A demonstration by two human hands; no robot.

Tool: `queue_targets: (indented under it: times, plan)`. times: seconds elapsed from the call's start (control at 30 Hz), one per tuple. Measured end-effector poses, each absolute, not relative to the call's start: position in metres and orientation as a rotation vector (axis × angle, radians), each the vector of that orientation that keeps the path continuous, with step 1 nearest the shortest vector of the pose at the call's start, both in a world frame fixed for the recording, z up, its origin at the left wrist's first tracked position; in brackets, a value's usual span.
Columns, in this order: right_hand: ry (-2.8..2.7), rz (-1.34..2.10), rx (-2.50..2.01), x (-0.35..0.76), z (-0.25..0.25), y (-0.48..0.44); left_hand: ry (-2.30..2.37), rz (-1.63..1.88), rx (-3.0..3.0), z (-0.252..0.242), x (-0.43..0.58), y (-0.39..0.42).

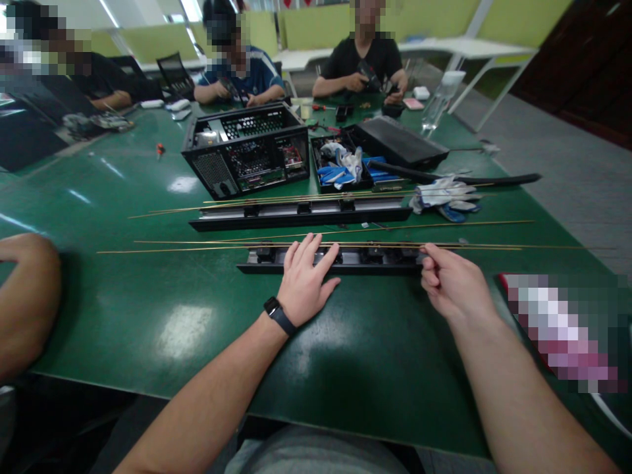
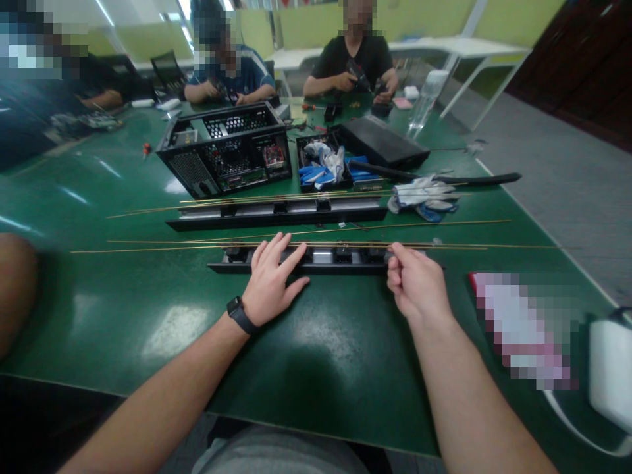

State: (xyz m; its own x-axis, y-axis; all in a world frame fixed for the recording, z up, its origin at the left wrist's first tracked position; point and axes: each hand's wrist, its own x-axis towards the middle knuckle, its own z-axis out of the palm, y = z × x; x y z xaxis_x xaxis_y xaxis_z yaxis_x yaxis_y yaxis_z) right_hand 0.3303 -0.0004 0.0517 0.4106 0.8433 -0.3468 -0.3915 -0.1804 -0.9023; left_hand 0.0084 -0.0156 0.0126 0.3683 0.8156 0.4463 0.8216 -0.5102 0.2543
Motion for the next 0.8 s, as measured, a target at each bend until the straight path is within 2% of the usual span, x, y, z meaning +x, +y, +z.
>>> queue_targets:
  times: [0.8]
  plan:
    - [-0.461, 1.181, -1.375, 0.3253, 0.0564, -0.0022, -1.547, -0.839, -2.584, 0.0128, 0.0084, -0.0159]
